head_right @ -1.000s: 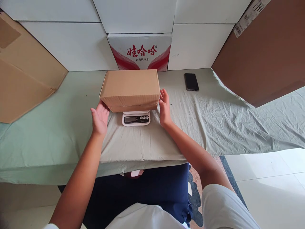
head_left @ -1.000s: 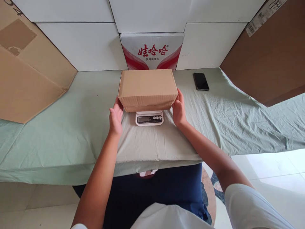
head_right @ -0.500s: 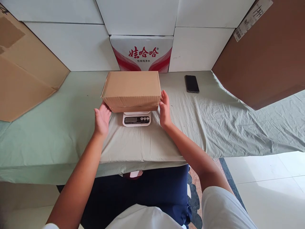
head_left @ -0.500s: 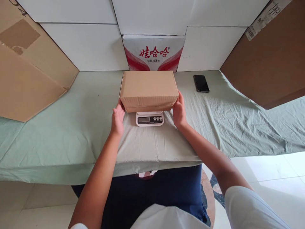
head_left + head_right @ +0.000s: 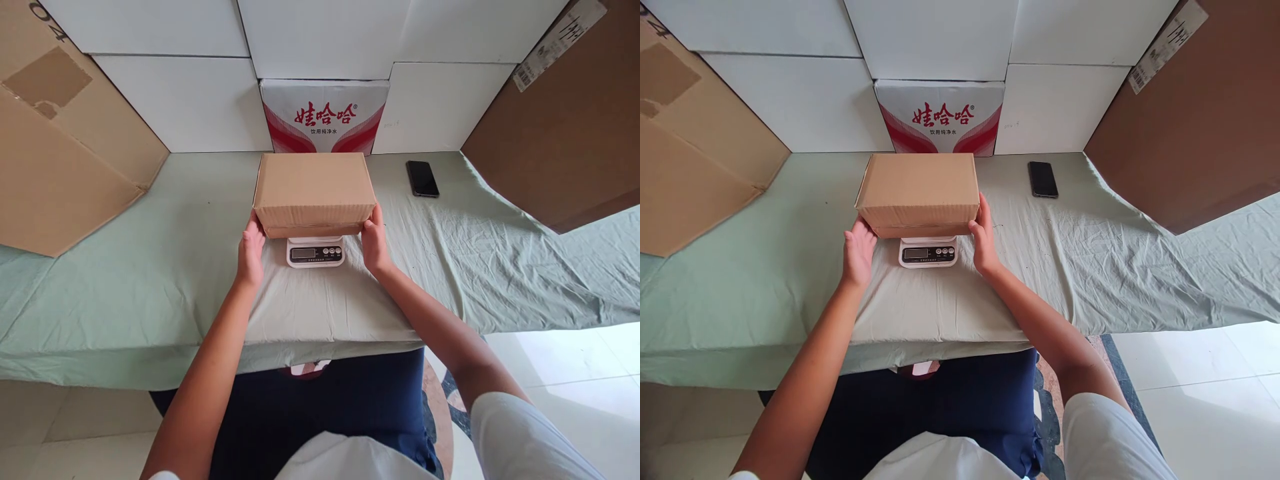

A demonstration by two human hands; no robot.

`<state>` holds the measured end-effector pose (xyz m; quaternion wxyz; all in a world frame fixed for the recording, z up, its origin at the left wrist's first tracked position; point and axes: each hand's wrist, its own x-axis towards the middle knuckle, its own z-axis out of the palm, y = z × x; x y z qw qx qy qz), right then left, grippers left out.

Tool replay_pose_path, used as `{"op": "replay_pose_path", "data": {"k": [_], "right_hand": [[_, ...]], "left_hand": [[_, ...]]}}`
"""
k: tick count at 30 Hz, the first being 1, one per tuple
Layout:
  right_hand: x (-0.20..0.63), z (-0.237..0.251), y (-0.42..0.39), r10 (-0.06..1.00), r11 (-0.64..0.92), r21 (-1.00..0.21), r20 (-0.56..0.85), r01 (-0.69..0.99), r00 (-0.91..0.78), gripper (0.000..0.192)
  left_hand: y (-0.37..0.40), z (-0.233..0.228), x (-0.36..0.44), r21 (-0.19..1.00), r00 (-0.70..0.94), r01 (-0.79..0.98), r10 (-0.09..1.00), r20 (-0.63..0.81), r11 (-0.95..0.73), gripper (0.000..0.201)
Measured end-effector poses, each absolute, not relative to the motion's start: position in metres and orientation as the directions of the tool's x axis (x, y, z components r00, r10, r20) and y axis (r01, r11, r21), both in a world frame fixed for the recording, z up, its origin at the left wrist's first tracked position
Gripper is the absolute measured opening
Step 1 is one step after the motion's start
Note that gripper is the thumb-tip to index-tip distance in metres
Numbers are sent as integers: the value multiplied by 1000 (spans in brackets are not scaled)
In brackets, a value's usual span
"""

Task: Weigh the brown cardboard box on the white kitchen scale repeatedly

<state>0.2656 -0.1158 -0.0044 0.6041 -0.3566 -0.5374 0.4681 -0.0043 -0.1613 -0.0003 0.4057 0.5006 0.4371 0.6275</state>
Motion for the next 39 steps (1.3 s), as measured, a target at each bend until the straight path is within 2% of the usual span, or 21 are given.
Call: {"op": "replay_pose_path", "data": {"k": [5, 11, 17, 25, 30, 35, 39], "right_hand": [[265, 1, -118, 958, 280, -945, 287, -171, -14, 75], [254, 8, -125, 950, 309, -939, 312, -150, 1, 64], [255, 15, -115, 937, 349, -926, 348, -141, 29, 72], [247, 39, -38, 882, 471, -878, 468, -83, 57, 80], [225, 25, 14, 877, 479, -869, 468, -120, 110, 86], [226, -6, 37, 896, 434, -899, 426, -55, 124, 73], [235, -17, 42, 913, 394, -918, 387, -38, 129, 63]], "left_hand": [[-162, 0, -4, 955, -164, -65, 947, 277, -290, 96], [-162, 1, 0, 964, -168, -56, 954, 248, -260, 100], [-155, 10, 5, 951, -147, -87, 948, 282, -297, 93], [-48, 35, -6, 907, -152, -123, 911, 384, -403, 92], [9, 12, -11, 926, -232, -148, 923, 309, -347, 93], [17, -15, -2, 954, -289, -206, 944, 156, -220, 88], [19, -24, 1, 952, -270, -217, 951, 152, -214, 85]]}}
